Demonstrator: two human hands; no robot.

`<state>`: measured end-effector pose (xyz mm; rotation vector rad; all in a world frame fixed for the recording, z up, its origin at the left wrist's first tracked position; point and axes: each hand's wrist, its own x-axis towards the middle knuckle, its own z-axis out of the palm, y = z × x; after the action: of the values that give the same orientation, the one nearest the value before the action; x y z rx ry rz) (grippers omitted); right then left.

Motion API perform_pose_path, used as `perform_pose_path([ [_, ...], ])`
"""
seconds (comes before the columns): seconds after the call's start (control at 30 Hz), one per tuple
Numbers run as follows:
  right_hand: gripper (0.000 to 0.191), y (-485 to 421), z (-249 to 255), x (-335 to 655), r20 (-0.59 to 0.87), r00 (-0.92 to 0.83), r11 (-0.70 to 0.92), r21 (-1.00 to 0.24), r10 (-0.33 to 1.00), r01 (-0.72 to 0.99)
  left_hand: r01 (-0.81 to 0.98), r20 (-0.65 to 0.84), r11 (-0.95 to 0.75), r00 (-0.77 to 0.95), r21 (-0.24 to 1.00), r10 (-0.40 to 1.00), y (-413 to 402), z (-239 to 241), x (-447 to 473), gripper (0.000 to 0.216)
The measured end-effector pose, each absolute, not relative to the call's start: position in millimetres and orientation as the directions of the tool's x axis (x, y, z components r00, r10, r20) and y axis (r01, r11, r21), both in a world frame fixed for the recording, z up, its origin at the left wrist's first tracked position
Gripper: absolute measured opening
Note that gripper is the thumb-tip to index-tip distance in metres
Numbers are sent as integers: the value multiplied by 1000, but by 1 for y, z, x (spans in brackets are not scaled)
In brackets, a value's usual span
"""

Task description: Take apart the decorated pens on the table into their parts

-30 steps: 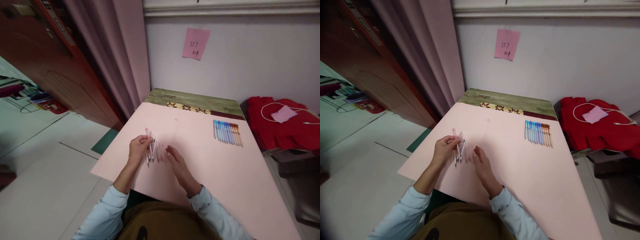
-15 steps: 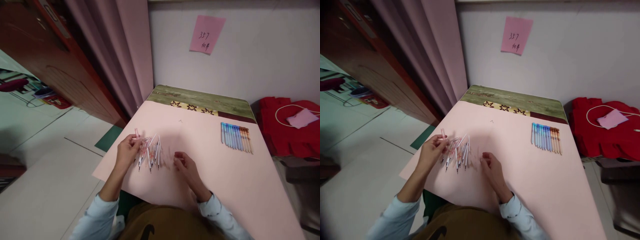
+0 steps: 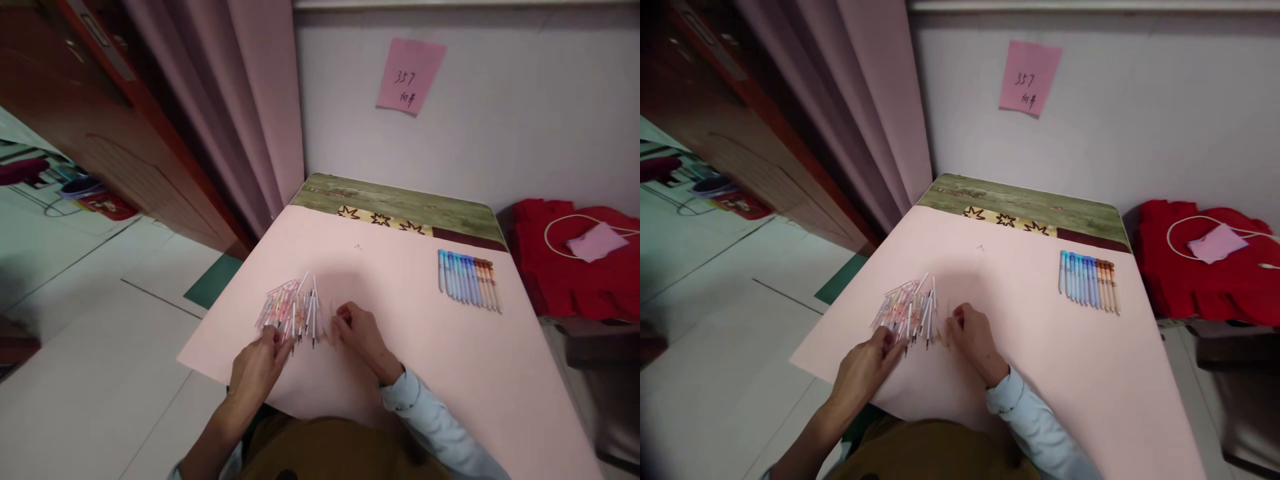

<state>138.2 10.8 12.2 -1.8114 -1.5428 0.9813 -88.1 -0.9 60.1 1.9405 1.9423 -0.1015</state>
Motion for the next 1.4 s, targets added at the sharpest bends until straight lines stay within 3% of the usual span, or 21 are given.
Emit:
perform_pose_path([
  [0.2,22,32,17,164,-78,118,-135,-777,990,615,934,-234,24,64,356,970,-2,52,-95,30],
  [0.4,26,99,12,213,128,239,-118,-596,963,794,834,-69,19,23,552,997,-17,43,-105,31],
  [0.57,42,153,-5,221,295,18,113,-423,955,899,785,151,61,-194,616,969,-16,31,-117,27],
  [0.73,44,176,-28,218,269,-158,237,-291,950,927,683,260,38,-329,730,908,-1,7,-128,42],
  [0.97,35,160,-38,220,235,-83,149,-283,968,947,589,264,0,-363,808,894,1,-8,-132,39],
  [1.4,34,140,-47,229,264,-12,88,-277,964,957,633,286,28,-388,774,876,6,-12,-129,32],
])
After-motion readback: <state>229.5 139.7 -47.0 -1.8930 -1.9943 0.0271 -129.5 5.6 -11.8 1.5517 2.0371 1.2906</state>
